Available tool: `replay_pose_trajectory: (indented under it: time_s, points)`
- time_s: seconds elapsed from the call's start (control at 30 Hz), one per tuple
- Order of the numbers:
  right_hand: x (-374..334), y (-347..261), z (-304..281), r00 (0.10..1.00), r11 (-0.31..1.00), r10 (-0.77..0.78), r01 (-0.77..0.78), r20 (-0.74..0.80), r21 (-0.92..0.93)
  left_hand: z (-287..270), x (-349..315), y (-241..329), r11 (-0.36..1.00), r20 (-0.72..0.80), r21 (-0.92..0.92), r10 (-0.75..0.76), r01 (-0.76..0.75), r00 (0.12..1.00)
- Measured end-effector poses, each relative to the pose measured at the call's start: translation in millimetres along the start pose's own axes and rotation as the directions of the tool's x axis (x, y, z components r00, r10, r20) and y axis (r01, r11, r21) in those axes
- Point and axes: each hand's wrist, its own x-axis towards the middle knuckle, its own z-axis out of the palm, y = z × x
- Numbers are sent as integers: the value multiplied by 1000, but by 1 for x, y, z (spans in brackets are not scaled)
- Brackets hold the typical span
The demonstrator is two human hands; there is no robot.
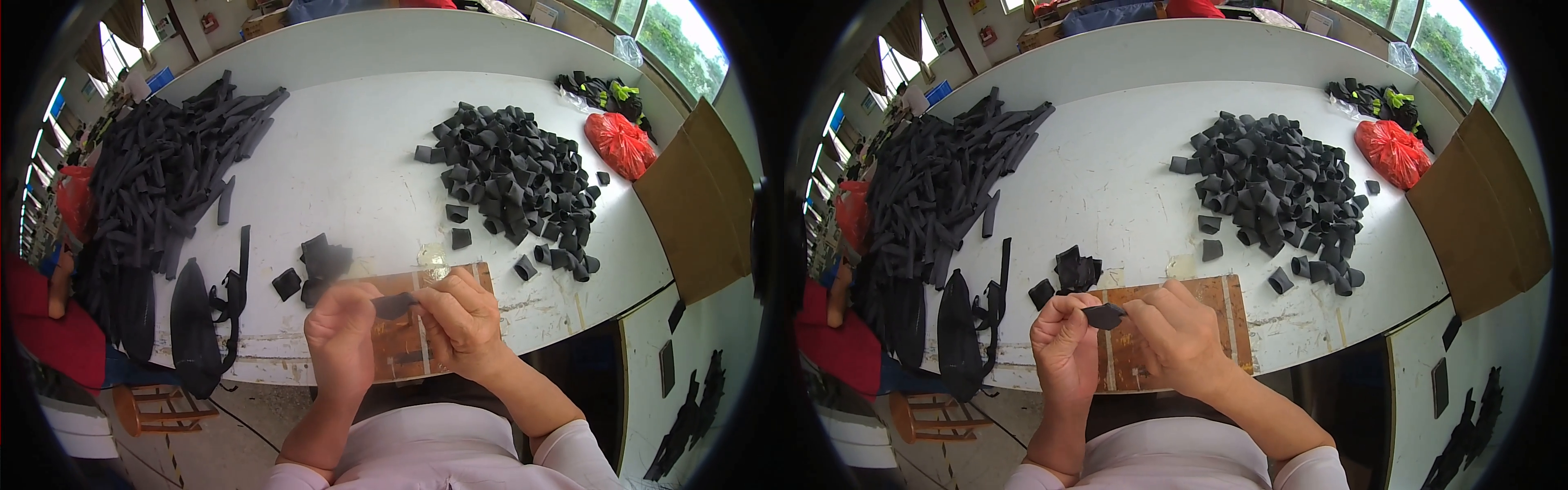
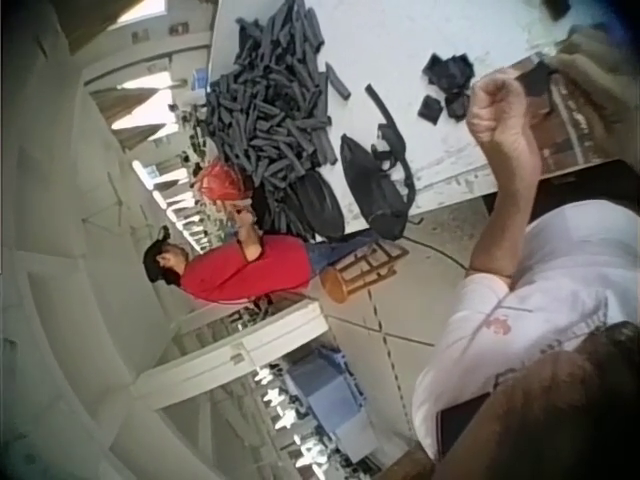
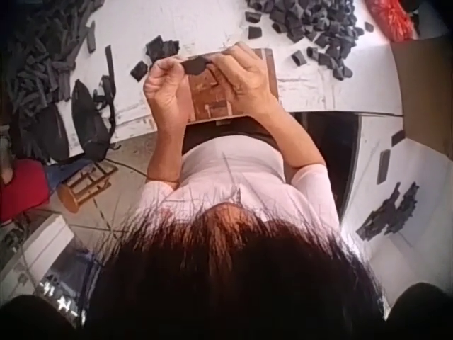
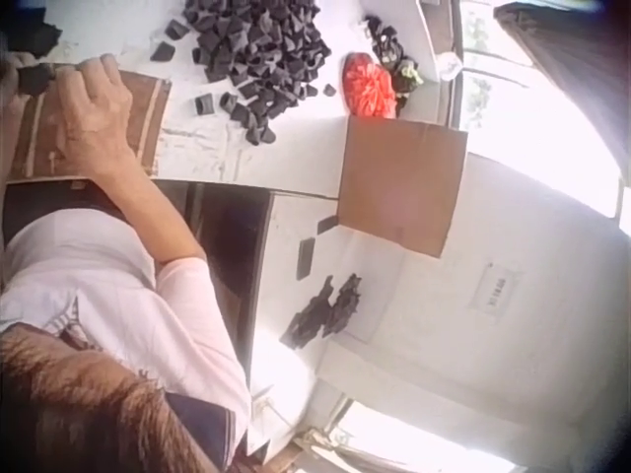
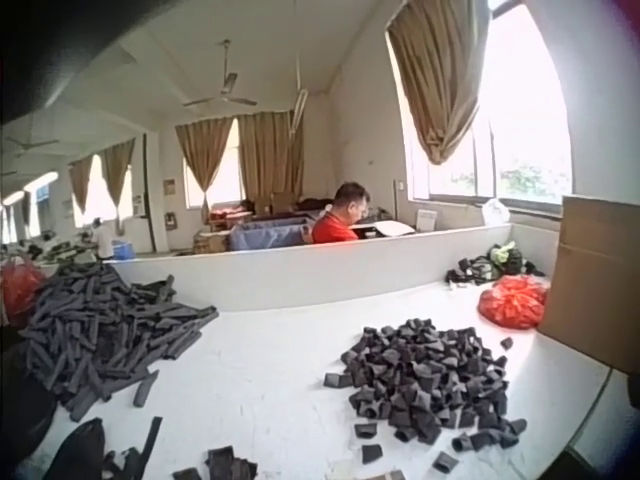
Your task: Applying glue and assembling small grey foam components at a workbench.
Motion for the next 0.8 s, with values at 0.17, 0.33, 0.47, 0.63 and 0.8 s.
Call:
replay_pose_trajectory:
  time_s: [0.17,0.33,0.47,0.63,0.8]
  points:
    - [7,-10,-6,992,996,84,-87,97,30,10,11,13,962,126,269,15,-48,992]
    - [16,-2,-26,954,948,189,-238,231,210,-11,8,0,872,165,484,-170,71,972]
    - [34,41,-39,633,504,765,-470,-122,724,-61,26,-33,627,-143,779,223,-29,964]
    - [-36,30,-11,541,342,815,-737,206,583,-153,89,-64,262,-299,944,418,202,858]
    - [-78,7,8,430,248,734,-891,527,381,-189,128,-67,-99,-252,957,183,273,950]
